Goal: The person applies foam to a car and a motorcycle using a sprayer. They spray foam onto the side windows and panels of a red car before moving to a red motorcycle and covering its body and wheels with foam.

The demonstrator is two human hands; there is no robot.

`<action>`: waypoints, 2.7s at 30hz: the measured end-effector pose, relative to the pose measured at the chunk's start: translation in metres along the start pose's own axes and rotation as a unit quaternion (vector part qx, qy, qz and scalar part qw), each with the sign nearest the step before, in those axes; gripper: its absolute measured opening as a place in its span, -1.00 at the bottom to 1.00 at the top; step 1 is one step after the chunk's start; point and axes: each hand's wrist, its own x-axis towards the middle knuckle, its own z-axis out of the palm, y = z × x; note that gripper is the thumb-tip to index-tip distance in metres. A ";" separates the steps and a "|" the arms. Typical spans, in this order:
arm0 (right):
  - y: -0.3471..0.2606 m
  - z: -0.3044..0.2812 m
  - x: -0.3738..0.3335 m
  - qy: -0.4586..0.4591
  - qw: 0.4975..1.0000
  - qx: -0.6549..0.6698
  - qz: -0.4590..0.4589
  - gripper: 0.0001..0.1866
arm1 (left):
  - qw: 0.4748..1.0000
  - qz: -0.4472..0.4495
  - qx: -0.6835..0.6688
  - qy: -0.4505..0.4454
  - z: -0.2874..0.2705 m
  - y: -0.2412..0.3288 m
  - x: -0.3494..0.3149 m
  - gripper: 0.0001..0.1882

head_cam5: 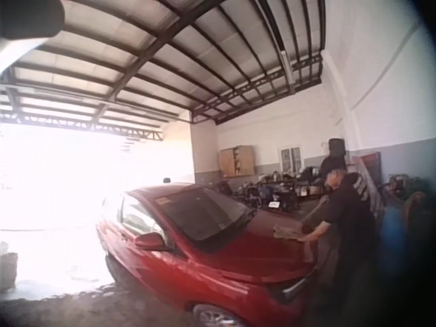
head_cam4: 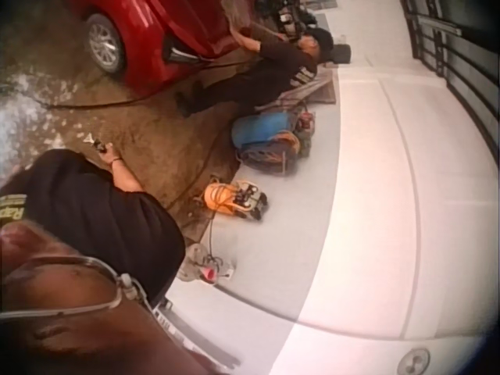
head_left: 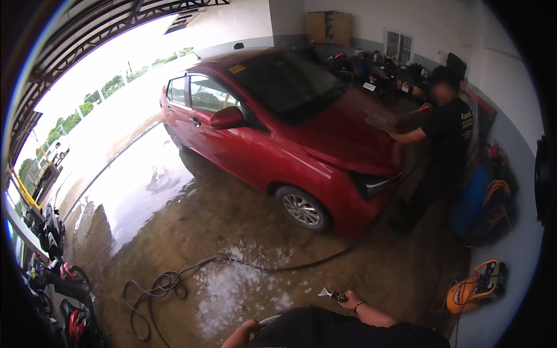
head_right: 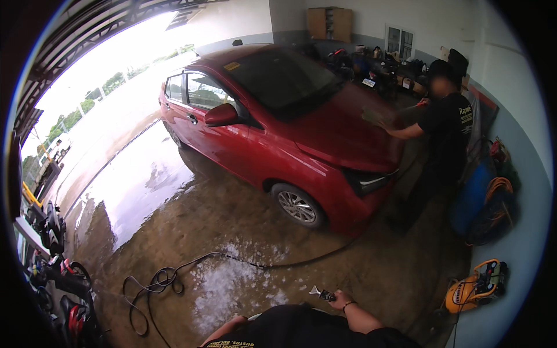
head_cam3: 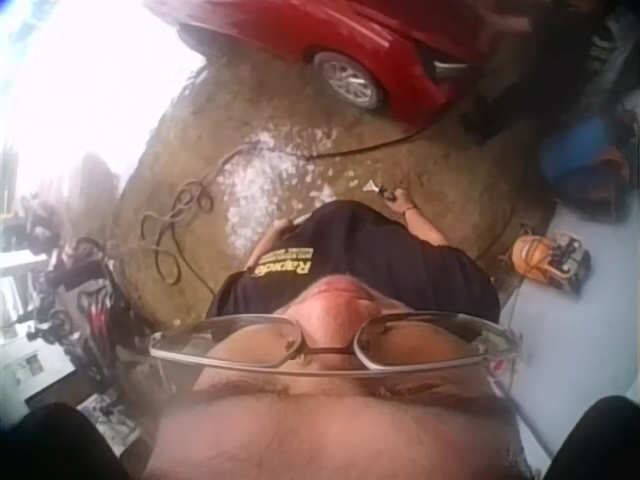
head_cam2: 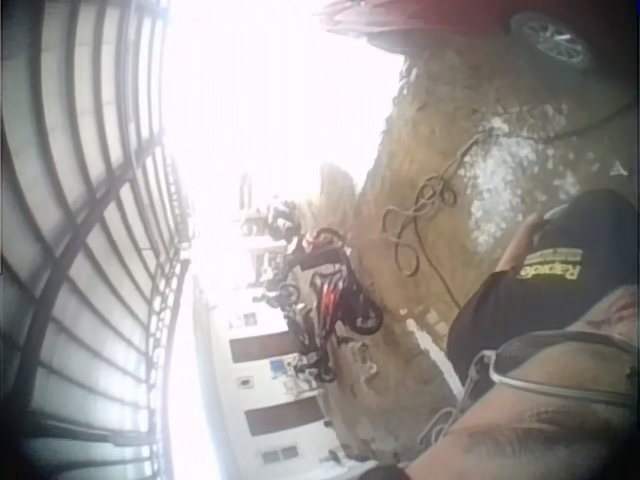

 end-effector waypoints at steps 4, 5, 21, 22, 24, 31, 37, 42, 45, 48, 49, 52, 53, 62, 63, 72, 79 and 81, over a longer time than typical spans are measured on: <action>0.038 0.021 -0.017 -0.031 0.983 0.090 0.157 -0.58 | 0.986 0.049 -0.157 -0.002 0.012 -0.018 0.013 -0.30; 0.042 0.019 -0.012 -0.047 0.980 0.091 0.171 -0.53 | 0.992 0.049 -0.116 0.000 0.012 -0.019 0.012 -0.33; 0.066 0.004 0.007 0.065 0.981 0.063 0.173 -0.67 | 0.990 0.023 -0.120 -0.068 -0.040 0.040 -0.019 -0.66; 0.059 0.004 0.005 0.063 0.983 0.046 0.165 -0.68 | 0.991 0.023 -0.120 -0.045 -0.034 0.038 -0.022 -0.63; 0.057 0.001 -0.004 0.043 0.981 0.043 0.183 -0.63 | 0.994 0.031 -0.106 -0.009 -0.029 0.050 -0.029 -0.59; 0.099 0.028 -0.010 0.030 0.956 0.150 0.250 -0.54 | 0.996 0.058 -0.003 0.066 -0.015 0.055 -0.046 -0.43; 0.072 0.019 -0.002 0.024 0.976 0.035 0.212 -0.46 | 0.994 -0.027 0.102 0.028 -0.022 0.046 -0.048 -0.29; 0.054 0.004 0.014 0.043 0.981 0.042 0.186 -0.49 | 0.996 0.018 0.082 0.036 -0.014 0.030 -0.027 -0.26; 0.034 -0.012 0.020 -0.018 0.972 0.059 0.227 -0.59 | 0.990 0.077 0.105 -0.052 -0.020 0.027 -0.021 -0.27; 0.011 -0.024 0.007 -0.046 0.965 0.087 0.243 -0.68 | 1.000 0.004 0.015 -0.016 -0.019 0.036 -0.016 -0.53; 0.008 -0.027 0.002 -0.041 0.967 0.088 0.237 -0.69 | 0.999 0.036 0.035 0.006 -0.021 0.036 -0.013 -0.51; 0.007 -0.022 -0.002 -0.061 0.958 0.130 0.248 -0.68 | 0.995 0.073 0.041 0.060 -0.022 0.018 -0.007 -0.37; 0.014 -0.020 -0.005 -0.071 0.951 0.148 0.263 -0.67 | 0.996 0.057 0.014 0.061 -0.025 0.022 -0.007 -0.39; 0.049 -0.006 -0.021 -0.096 0.942 0.124 0.295 -0.63 | 0.993 0.045 0.105 0.021 -0.038 0.037 -0.026 -0.47; 0.049 -0.007 -0.021 -0.098 0.942 0.129 0.293 -0.63 | 0.997 0.046 0.055 0.017 -0.037 0.037 -0.031 -0.47; 0.022 -0.032 -0.017 -0.085 0.966 0.119 0.215 -0.61 | 0.991 0.077 0.040 0.104 -0.035 0.045 -0.046 -0.49; 0.026 -0.027 -0.016 -0.052 0.978 0.121 0.164 -0.61 | 0.992 0.076 0.091 0.048 -0.041 0.059 -0.046 -0.51; 0.039 -0.012 -0.009 -0.036 0.985 0.113 0.128 -0.59 | 0.987 0.120 0.088 0.065 -0.039 0.061 -0.052 -0.51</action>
